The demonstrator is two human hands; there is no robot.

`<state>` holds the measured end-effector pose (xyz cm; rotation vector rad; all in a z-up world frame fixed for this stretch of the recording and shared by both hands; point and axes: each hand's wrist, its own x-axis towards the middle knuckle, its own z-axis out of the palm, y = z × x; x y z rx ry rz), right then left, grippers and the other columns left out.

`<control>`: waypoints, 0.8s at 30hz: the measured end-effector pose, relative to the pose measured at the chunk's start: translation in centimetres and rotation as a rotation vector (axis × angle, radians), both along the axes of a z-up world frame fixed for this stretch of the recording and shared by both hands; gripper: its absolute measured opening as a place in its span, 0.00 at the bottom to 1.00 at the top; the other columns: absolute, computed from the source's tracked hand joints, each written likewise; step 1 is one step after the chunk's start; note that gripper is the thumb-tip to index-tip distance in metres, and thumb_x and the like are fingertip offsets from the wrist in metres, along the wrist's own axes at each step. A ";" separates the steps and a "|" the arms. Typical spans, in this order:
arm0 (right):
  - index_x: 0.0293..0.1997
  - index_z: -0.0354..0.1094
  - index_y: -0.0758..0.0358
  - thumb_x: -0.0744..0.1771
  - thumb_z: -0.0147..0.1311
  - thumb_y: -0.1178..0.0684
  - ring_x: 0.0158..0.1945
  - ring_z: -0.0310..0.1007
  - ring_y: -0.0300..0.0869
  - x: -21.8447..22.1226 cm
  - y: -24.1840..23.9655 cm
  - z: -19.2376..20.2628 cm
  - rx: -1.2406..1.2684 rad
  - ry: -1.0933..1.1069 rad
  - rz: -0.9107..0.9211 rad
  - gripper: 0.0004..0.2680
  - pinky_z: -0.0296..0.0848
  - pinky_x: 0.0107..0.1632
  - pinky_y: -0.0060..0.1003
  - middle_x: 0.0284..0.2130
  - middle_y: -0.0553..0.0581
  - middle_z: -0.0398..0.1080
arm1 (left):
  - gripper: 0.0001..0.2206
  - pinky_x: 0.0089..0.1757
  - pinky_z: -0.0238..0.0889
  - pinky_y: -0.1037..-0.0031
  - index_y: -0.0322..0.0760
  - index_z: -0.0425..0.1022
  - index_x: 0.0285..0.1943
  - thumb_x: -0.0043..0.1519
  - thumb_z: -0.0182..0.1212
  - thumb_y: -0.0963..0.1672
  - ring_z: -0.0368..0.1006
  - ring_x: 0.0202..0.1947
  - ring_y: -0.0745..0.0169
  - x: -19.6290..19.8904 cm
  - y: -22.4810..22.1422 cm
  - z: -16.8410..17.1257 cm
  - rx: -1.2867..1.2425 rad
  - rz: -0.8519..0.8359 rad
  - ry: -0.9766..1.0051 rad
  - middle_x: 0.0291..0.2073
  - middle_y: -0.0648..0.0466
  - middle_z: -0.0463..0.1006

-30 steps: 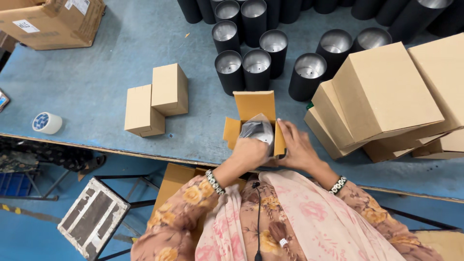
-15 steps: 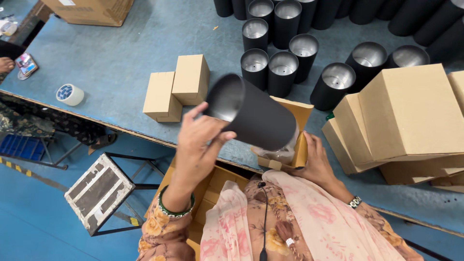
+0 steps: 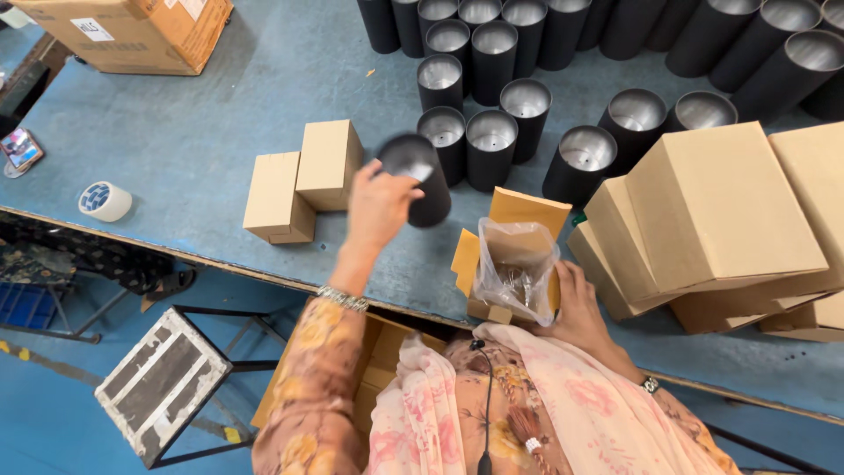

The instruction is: The person places black cylindrical light fixtures into plastic sleeves, puts them into cardboard boxes, and folds the box flaps closed.

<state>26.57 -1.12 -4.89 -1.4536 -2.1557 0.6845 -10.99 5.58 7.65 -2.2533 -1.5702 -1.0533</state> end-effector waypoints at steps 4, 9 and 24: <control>0.71 0.42 0.58 0.48 0.77 0.44 0.65 0.54 0.63 -0.4 -0.3 2.3 -0.047 0.010 -0.047 0.48 0.61 0.63 0.55 0.65 0.64 0.49 | 0.04 0.58 0.57 0.58 0.43 0.81 0.40 0.61 0.65 0.44 0.76 0.36 0.60 2.0 3.9 -8.4 -0.094 0.069 0.072 0.30 0.58 0.81; 0.74 0.38 0.62 0.51 0.75 0.43 0.70 0.52 0.59 -0.4 -1.8 3.2 0.036 0.213 0.005 0.48 0.60 0.65 0.51 0.67 0.65 0.47 | 0.06 0.57 0.57 0.57 0.44 0.79 0.45 0.62 0.63 0.44 0.77 0.44 0.57 4.3 5.1 -10.3 -0.192 0.021 0.006 0.36 0.56 0.82; 0.69 0.56 0.67 0.72 0.44 0.45 0.60 0.67 0.42 3.5 2.1 -13.6 -0.721 1.205 -0.126 0.20 0.67 0.59 0.39 0.59 0.56 0.68 | 0.32 0.58 0.59 0.63 0.39 0.61 0.73 0.60 0.66 0.51 0.64 0.65 0.55 7.5 -2.6 -6.2 -0.642 -0.361 -0.967 0.66 0.46 0.68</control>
